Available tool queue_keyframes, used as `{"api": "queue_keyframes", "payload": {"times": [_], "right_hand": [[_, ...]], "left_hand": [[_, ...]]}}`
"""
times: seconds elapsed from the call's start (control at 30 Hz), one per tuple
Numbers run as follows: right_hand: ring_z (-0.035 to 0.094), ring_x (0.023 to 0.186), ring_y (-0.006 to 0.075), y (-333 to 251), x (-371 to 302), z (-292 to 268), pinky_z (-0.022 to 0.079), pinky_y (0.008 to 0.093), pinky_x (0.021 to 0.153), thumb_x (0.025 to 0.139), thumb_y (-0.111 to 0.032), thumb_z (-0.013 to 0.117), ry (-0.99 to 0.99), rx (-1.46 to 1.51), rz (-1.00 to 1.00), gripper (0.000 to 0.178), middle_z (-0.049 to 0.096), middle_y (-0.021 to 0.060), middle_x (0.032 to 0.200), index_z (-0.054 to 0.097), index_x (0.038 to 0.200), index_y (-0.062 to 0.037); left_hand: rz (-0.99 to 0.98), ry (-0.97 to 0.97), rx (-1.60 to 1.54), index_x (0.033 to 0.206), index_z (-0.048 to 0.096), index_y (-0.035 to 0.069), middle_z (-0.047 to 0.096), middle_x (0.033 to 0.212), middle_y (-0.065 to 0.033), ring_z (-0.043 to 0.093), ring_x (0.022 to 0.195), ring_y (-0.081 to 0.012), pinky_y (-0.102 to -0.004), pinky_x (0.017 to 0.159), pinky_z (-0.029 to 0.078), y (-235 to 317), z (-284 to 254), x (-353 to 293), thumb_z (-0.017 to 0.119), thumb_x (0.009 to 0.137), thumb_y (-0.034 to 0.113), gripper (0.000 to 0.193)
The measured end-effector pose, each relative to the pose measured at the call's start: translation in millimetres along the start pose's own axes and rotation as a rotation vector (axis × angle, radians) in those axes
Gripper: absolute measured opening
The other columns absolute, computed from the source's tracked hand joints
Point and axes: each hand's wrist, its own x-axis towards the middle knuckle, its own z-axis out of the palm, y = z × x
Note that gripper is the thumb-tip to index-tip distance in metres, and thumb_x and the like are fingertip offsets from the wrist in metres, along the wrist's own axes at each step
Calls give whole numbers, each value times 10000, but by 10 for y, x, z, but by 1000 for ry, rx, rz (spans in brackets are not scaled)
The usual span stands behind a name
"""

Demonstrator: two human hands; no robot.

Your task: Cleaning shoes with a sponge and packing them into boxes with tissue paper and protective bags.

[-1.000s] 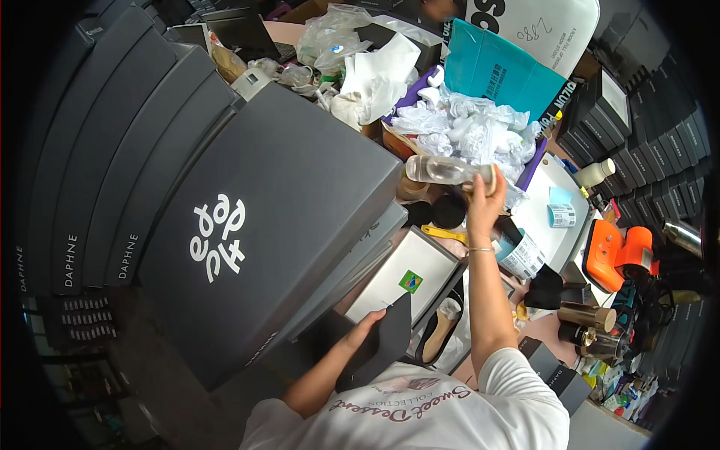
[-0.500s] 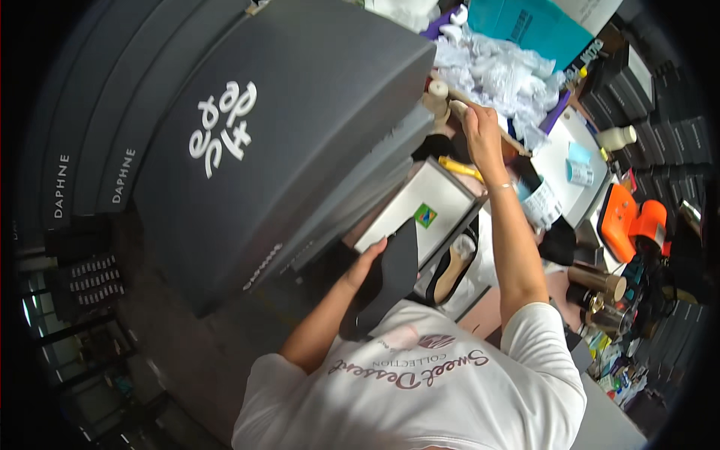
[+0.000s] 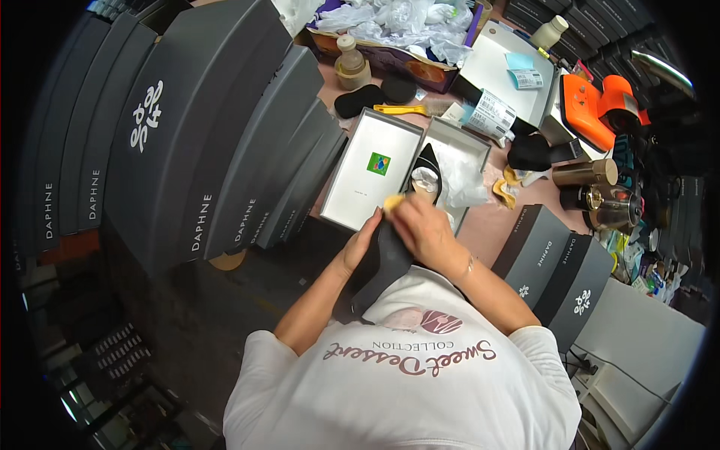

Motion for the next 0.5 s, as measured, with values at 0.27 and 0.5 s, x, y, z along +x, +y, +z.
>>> {"api": "queue_keyframes", "payload": {"times": [0.27,0.5], "right_hand": [[565,612,303,-267,-115,-45,473,379,519,824,-125,647,-61,41,-174,118,514,128,750,569,877,-54],[570,607,241,-154,25,43,476,363,505,804,-140,667,-61,16,-223,131,482,72,720,560,849,-79]], "left_hand": [[183,23,323,1403,356,-43,385,1427,-84,324,1323,-159,-273,1117,207,34,57,-129,286,1032,373,562],[31,73,93,1405,356,-43,405,1406,-90,363,1295,-162,-282,1100,249,49,57,-128,280,1030,378,569]]}}
